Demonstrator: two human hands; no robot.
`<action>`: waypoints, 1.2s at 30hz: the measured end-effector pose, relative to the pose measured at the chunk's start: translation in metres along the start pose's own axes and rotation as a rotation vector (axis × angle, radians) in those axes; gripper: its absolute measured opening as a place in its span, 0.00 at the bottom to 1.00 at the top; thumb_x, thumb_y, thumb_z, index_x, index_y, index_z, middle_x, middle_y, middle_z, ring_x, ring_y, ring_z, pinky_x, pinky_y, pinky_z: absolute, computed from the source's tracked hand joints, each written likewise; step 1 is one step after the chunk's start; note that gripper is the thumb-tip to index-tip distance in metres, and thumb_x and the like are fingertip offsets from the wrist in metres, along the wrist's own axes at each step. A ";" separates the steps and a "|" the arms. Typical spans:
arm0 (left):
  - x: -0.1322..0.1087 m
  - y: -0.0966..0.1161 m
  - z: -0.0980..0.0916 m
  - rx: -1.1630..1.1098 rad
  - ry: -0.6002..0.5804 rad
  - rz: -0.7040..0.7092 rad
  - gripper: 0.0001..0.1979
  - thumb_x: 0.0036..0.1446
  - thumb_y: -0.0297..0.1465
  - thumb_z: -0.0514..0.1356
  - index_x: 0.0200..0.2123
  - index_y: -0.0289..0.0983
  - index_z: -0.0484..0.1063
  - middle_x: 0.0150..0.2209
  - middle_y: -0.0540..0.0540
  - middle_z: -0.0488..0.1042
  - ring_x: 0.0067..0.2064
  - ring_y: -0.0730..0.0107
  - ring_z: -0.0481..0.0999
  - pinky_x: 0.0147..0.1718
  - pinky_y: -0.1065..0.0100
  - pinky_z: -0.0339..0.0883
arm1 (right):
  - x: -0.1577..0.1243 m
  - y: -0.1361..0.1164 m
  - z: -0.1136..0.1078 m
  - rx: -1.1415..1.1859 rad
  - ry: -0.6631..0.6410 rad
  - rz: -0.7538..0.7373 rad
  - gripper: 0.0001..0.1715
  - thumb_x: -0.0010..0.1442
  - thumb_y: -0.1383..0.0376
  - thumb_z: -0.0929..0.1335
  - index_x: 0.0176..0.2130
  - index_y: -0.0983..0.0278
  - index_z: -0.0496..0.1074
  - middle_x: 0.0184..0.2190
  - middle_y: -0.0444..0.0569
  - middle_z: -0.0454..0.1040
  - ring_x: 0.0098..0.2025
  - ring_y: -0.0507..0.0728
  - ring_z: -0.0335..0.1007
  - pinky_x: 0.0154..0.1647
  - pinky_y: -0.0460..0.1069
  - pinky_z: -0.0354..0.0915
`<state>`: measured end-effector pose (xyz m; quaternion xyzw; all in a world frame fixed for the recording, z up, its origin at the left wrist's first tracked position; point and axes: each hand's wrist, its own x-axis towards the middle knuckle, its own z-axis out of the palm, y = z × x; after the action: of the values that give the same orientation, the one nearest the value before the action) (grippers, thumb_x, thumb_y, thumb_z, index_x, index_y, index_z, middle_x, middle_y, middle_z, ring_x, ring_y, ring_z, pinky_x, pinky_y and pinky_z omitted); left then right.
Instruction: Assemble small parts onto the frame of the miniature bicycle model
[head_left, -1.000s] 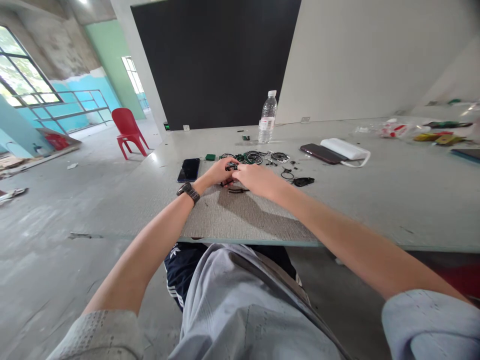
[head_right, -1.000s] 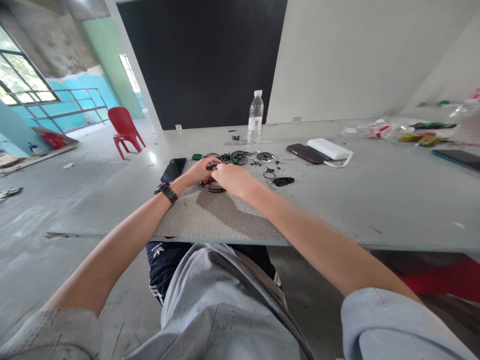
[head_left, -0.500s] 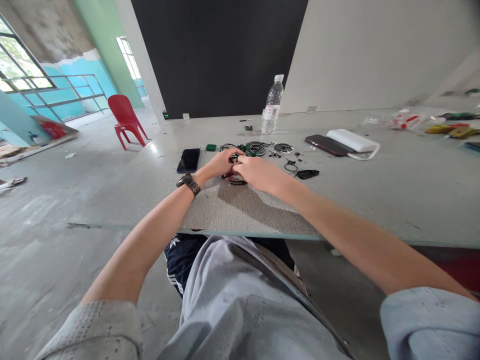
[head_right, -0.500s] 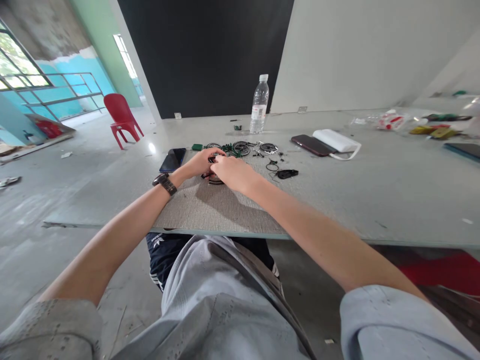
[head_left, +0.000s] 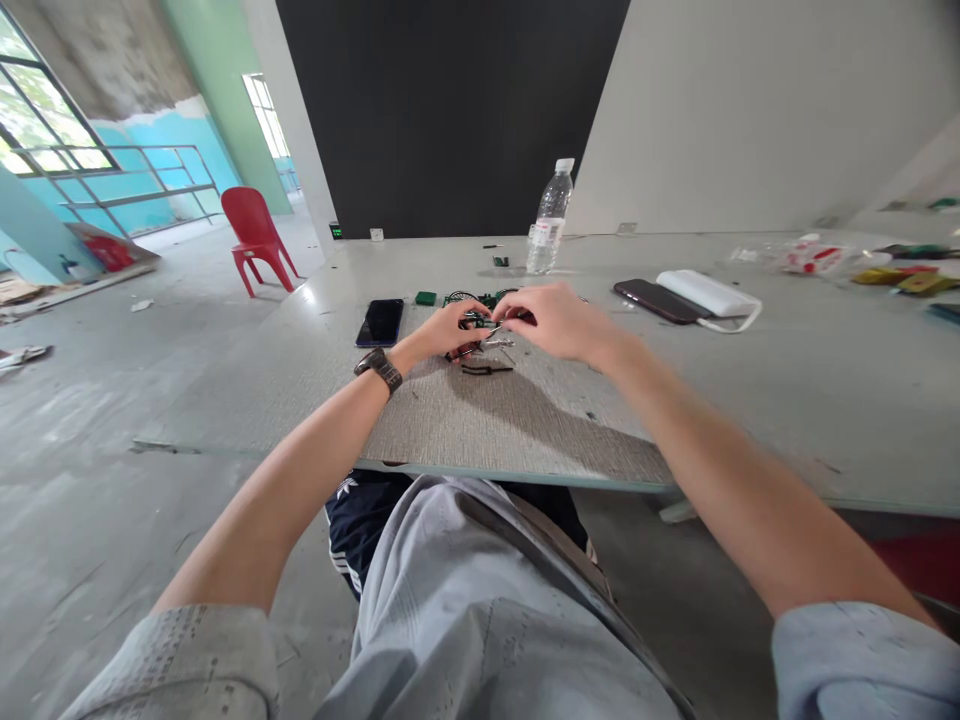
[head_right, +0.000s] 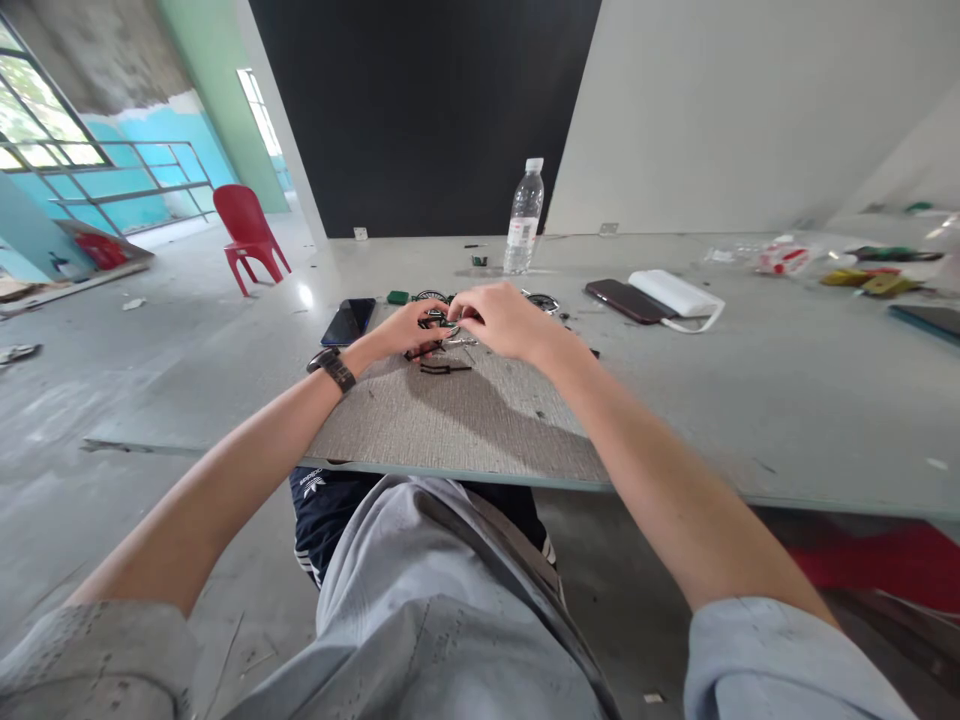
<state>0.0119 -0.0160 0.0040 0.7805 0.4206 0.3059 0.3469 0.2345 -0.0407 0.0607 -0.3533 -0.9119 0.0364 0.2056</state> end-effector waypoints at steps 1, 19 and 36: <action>-0.001 0.001 0.000 -0.008 -0.002 -0.010 0.16 0.67 0.36 0.64 0.55 0.37 0.69 0.41 0.43 0.78 0.30 0.74 0.78 0.28 0.72 0.70 | 0.000 0.003 0.001 -0.012 -0.013 -0.001 0.16 0.67 0.64 0.64 0.46 0.62 0.81 0.42 0.52 0.81 0.40 0.59 0.75 0.43 0.56 0.65; -0.003 0.002 -0.002 -0.013 0.018 -0.012 0.15 0.68 0.31 0.63 0.55 0.38 0.66 0.44 0.44 0.77 0.21 0.82 0.72 0.19 0.74 0.67 | 0.004 0.002 0.028 -0.110 -0.242 -0.078 0.17 0.70 0.63 0.63 0.46 0.61 0.81 0.46 0.55 0.81 0.48 0.63 0.75 0.46 0.56 0.65; -0.002 0.001 -0.002 0.020 0.019 -0.015 0.14 0.68 0.31 0.62 0.54 0.39 0.67 0.37 0.49 0.76 0.19 0.82 0.69 0.19 0.75 0.65 | 0.004 0.000 0.031 -0.071 -0.287 -0.122 0.19 0.70 0.64 0.64 0.51 0.59 0.82 0.51 0.54 0.81 0.48 0.62 0.76 0.48 0.55 0.67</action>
<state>0.0104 -0.0172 0.0056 0.7778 0.4326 0.3066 0.3374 0.2193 -0.0360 0.0341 -0.2955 -0.9524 0.0414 0.0623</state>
